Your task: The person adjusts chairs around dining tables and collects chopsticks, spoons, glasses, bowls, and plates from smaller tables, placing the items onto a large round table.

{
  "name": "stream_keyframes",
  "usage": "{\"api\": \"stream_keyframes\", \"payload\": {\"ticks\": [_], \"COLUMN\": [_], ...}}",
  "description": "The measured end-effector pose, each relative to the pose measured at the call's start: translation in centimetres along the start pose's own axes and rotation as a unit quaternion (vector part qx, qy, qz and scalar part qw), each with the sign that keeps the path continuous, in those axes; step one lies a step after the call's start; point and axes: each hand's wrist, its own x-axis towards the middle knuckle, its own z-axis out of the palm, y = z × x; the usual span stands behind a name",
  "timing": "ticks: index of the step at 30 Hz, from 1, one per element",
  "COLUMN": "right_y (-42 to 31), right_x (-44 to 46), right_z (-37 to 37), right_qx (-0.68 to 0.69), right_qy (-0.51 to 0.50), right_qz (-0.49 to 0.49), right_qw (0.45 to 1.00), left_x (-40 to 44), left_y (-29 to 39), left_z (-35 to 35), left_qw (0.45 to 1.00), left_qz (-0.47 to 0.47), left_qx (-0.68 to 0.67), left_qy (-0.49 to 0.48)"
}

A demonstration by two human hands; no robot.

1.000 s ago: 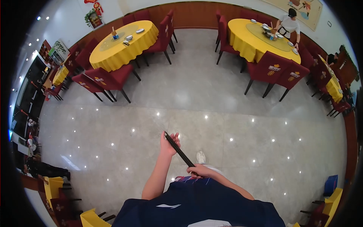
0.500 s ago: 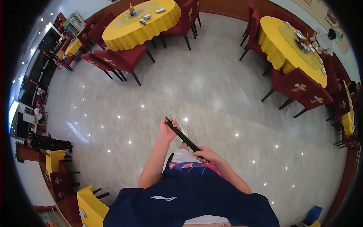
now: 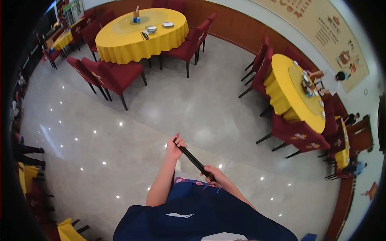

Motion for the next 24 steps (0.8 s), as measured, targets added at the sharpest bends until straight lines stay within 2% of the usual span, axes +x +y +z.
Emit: {"api": "stream_keyframes", "payload": {"ticks": [1, 2, 4, 6, 8, 9, 11, 12, 15, 18, 22, 24], "right_y": [-1.4, -2.6, -4.4, -6.4, -7.4, -8.1, -9.6, -10.1, -11.6, -13.8, -18.7, -22.4], "right_x": [1.0, 2.7, 6.6, 9.0, 11.9, 13.0, 15.6, 17.2, 21.9, 26.2, 32.9, 36.5], "right_z": [0.5, 0.4, -0.3, -0.2, -0.3, 0.1, 1.2, 1.4, 1.2, 1.1, 0.7, -0.2], "right_qx": [0.087, 0.074, 0.182, 0.231, 0.233, 0.23, 0.24, 0.236, 0.267, 0.264, 0.266, 0.202], "right_qy": [0.014, 0.02, 0.097, 0.101, 0.106, 0.1, 0.11, 0.104, 0.04, -0.021, -0.061, -0.077], "right_qz": [-0.032, -0.025, -0.077, -0.058, -0.039, -0.035, 0.036, 0.042, 0.144, 0.187, 0.22, 0.184], "right_qw": [0.996, 0.997, 0.976, 0.966, 0.966, 0.967, 0.964, 0.965, 0.952, 0.946, 0.936, 0.959], "left_x": [1.1, 2.4, 4.2, 4.6, 5.7, 5.7, 6.1, 6.3, 7.8, 11.0, 17.6, 21.6], "left_y": [1.3, 2.5, 4.5, 6.0, 8.1, 8.9, 11.1, 12.1, 14.6, 17.4, 21.7, 23.7], "left_z": [0.8, 1.6, 4.2, 4.0, 3.3, 3.7, 4.7, 5.2, 6.7, 7.4, 10.2, 12.4], "left_qw": [1.0, 0.999, 0.996, 0.991, 0.991, 0.989, 0.984, 0.979, 0.97, 0.969, 0.973, 0.969], "left_qz": [0.023, 0.049, 0.076, 0.106, 0.128, 0.137, 0.15, 0.156, 0.189, 0.202, 0.208, 0.243], "left_qx": [0.008, 0.015, -0.001, -0.005, -0.008, -0.017, -0.034, -0.05, -0.066, -0.067, -0.01, -0.013], "left_qy": [0.008, 0.018, 0.042, 0.076, -0.046, -0.058, -0.09, -0.125, -0.138, -0.123, -0.099, -0.04]}}
